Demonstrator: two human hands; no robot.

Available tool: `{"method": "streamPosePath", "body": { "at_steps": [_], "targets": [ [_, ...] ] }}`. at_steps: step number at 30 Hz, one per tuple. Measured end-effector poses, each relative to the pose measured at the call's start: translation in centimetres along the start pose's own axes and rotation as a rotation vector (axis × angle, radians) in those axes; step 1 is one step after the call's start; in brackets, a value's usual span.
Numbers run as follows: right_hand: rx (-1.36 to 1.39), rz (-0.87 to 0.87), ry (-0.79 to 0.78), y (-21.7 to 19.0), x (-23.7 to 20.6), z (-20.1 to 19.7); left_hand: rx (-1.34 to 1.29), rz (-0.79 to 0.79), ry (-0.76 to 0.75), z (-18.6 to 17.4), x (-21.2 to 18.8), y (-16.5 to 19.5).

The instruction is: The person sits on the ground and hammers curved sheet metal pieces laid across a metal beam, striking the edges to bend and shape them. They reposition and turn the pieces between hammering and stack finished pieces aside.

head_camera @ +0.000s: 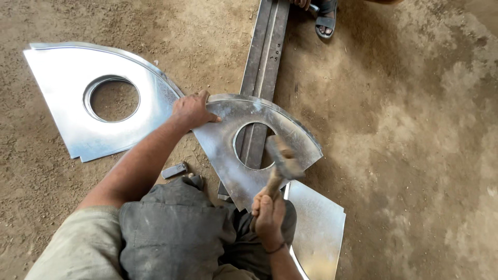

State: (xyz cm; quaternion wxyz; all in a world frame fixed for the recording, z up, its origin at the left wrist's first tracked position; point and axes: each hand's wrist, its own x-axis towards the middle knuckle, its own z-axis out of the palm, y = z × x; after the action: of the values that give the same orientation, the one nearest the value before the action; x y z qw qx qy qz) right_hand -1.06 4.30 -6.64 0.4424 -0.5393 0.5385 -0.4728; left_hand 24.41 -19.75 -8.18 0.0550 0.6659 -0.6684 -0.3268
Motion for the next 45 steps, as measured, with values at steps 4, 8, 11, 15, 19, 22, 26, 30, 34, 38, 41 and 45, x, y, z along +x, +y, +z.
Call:
{"method": "streamPosePath", "body": {
  "at_steps": [4,8,11,15,19,22,26,30,34,38,41,45],
  "targets": [
    [-0.141,0.609,-0.044,2.5,1.2,1.4,-0.001,0.02,0.002,0.3,-0.1,-0.3],
    [-0.005,0.46,0.065,3.1,0.0,1.4,0.013,0.036,0.081,0.7,-0.5,-0.6],
    [-0.077,0.293,0.06,3.1,-0.1,1.3,0.038,-0.014,-0.02,1.4,-0.9,-0.7],
    [-0.266,0.395,-0.018,3.4,1.2,1.4,0.061,-0.018,0.042,1.8,-1.0,-1.0],
    [-0.156,0.273,0.043,3.5,1.4,1.5,0.051,-0.07,-0.006,1.9,-1.6,-1.6],
    [-0.138,0.158,0.029,3.4,1.3,1.7,0.055,-0.104,-0.019,2.1,-2.3,-1.9],
    [-0.213,0.574,-0.038,3.0,1.9,1.8,0.048,-0.106,0.005,2.2,-3.0,-2.0],
    [-0.069,0.273,0.019,2.4,2.3,1.7,0.032,-0.075,0.093,2.0,-3.5,-1.9],
    [-0.372,0.314,-0.028,2.2,3.0,2.5,0.052,-0.126,0.023,2.2,-3.7,-2.1],
    [-0.05,0.408,-0.005,1.9,3.4,3.1,0.029,-0.101,0.089,2.4,-4.1,-2.2],
    [-0.011,0.17,0.013,1.4,3.2,3.1,0.009,-0.126,0.04,2.7,-4.4,-2.5],
    [-0.158,0.464,0.016,1.9,4.3,2.9,-0.01,-0.134,0.066,2.9,-4.5,-2.8]
  ]
}}
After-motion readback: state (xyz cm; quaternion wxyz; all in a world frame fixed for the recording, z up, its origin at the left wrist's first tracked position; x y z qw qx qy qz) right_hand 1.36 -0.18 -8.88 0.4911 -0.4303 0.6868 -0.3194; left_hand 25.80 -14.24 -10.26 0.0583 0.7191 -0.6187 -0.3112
